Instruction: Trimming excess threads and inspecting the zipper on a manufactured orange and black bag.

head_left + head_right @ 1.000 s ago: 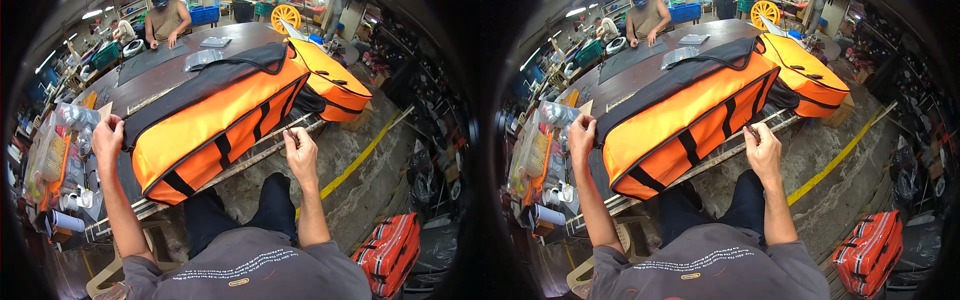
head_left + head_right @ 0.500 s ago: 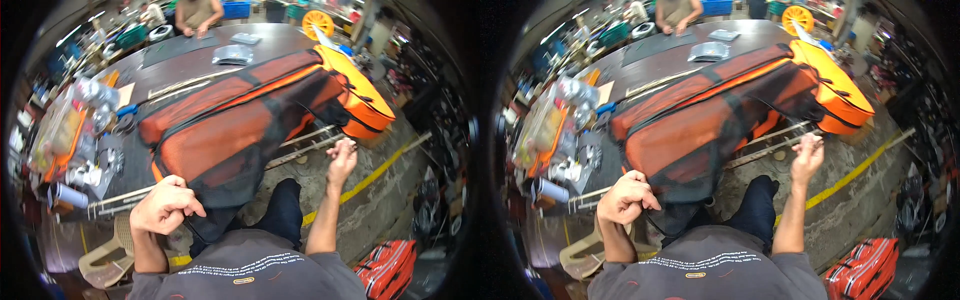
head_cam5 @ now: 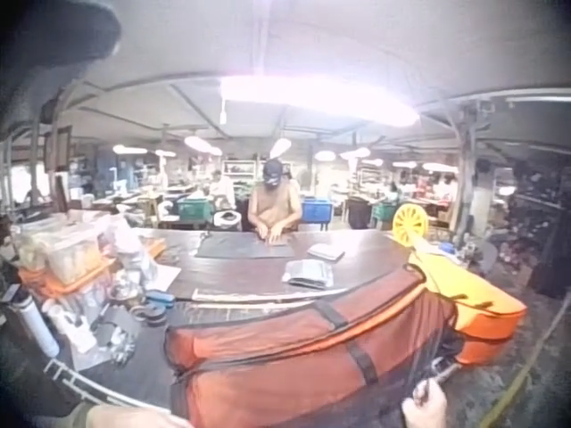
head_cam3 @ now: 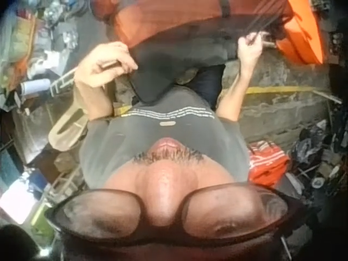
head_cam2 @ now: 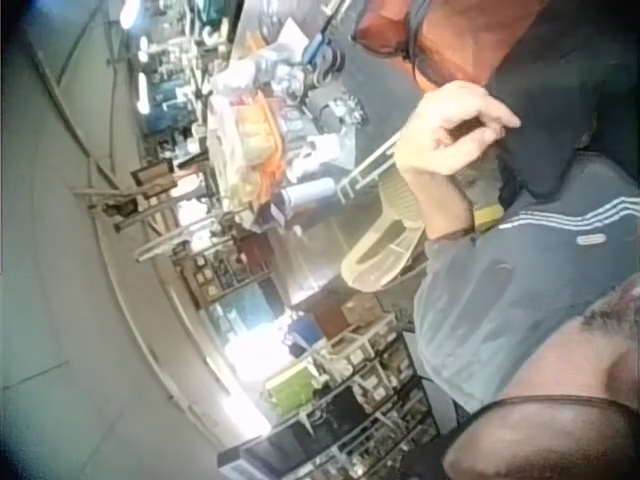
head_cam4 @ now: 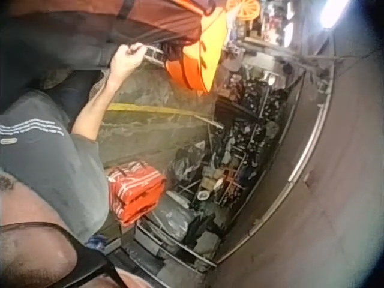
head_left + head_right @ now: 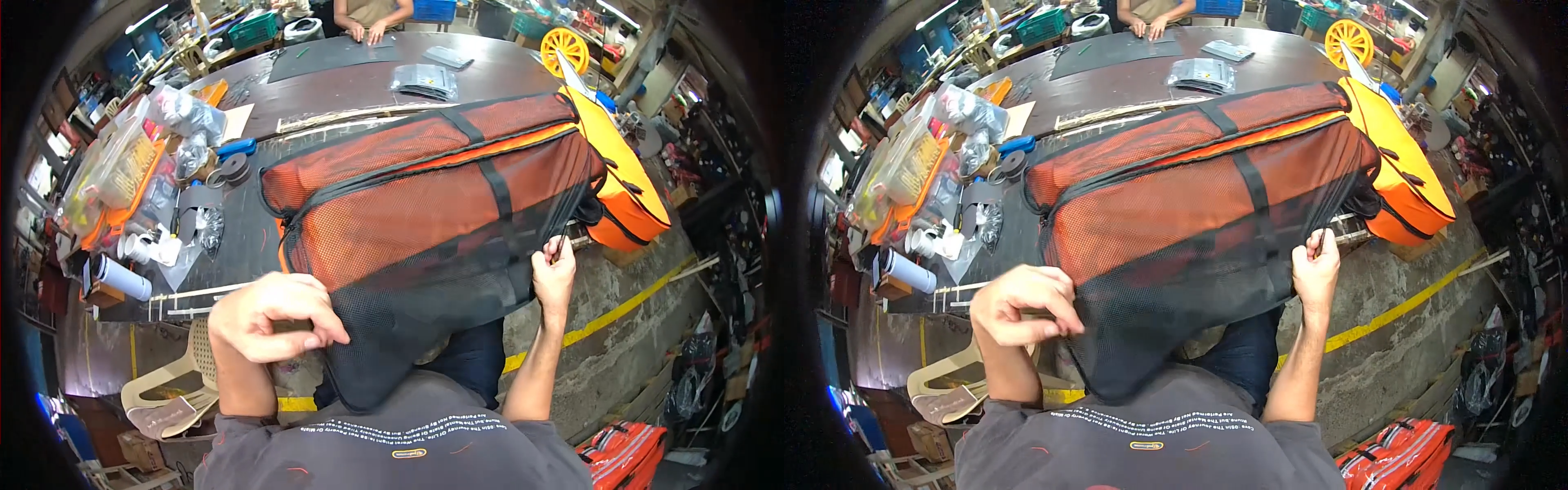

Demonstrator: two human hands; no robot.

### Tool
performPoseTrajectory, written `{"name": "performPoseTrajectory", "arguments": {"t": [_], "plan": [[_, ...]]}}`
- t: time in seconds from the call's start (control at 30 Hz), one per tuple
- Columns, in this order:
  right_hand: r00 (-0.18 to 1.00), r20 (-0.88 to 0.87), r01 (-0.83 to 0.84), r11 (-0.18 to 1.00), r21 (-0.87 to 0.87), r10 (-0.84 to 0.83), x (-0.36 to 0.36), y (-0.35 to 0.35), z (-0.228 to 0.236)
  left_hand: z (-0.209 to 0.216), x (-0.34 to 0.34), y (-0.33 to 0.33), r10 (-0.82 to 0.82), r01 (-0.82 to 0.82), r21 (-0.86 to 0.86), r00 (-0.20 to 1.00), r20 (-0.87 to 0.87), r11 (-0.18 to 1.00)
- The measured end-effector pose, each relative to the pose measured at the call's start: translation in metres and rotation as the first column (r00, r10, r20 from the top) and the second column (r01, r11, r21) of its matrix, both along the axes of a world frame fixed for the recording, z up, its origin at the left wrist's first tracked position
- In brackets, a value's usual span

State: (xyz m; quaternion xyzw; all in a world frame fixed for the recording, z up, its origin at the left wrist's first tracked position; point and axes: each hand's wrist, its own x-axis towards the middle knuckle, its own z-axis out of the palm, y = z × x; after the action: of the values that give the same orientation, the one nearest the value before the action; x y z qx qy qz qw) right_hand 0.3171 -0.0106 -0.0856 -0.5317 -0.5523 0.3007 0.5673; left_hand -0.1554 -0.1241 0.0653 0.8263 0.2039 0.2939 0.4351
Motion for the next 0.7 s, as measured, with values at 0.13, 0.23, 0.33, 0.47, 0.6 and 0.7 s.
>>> {"name": "performPoseTrajectory", "arguments": {"t": [0.13,0.23,0.33,0.47,0.6,0.7], "plan": [[0.994,0.109,0.005,1.000,0.015,-0.006,0.008,-0.001,-0.010,0.030,0.010,0.033,0.349,-0.327,0.286,0.937,-0.030,0.901],[0.990,0.137,0.033,0.999,0.024,-0.036,0.001,0.001,-0.020,0.033,0.036,0.095,0.488,-0.440,0.362,0.871,-0.049,0.822],[0.986,0.142,0.085,0.996,-0.004,-0.084,-0.003,0.000,-0.025,0.023,0.060,0.142,0.584,-0.408,0.635,0.807,-0.085,0.656],[0.990,0.122,0.075,0.997,0.031,-0.078,-0.004,-0.004,-0.027,0.006,0.074,0.159,0.640,-0.360,0.659,0.728,-0.244,0.660],[0.989,0.112,0.097,0.995,-0.018,-0.095,-0.004,-0.009,-0.028,-0.006,0.080,0.148,0.692,-0.380,0.709,0.692,-0.208,0.594],[0.992,0.090,0.093,0.995,-0.019,-0.091,-0.005,-0.009,-0.030,-0.011,0.083,0.145,0.724,-0.477,0.680,0.680,-0.115,0.556]]}}
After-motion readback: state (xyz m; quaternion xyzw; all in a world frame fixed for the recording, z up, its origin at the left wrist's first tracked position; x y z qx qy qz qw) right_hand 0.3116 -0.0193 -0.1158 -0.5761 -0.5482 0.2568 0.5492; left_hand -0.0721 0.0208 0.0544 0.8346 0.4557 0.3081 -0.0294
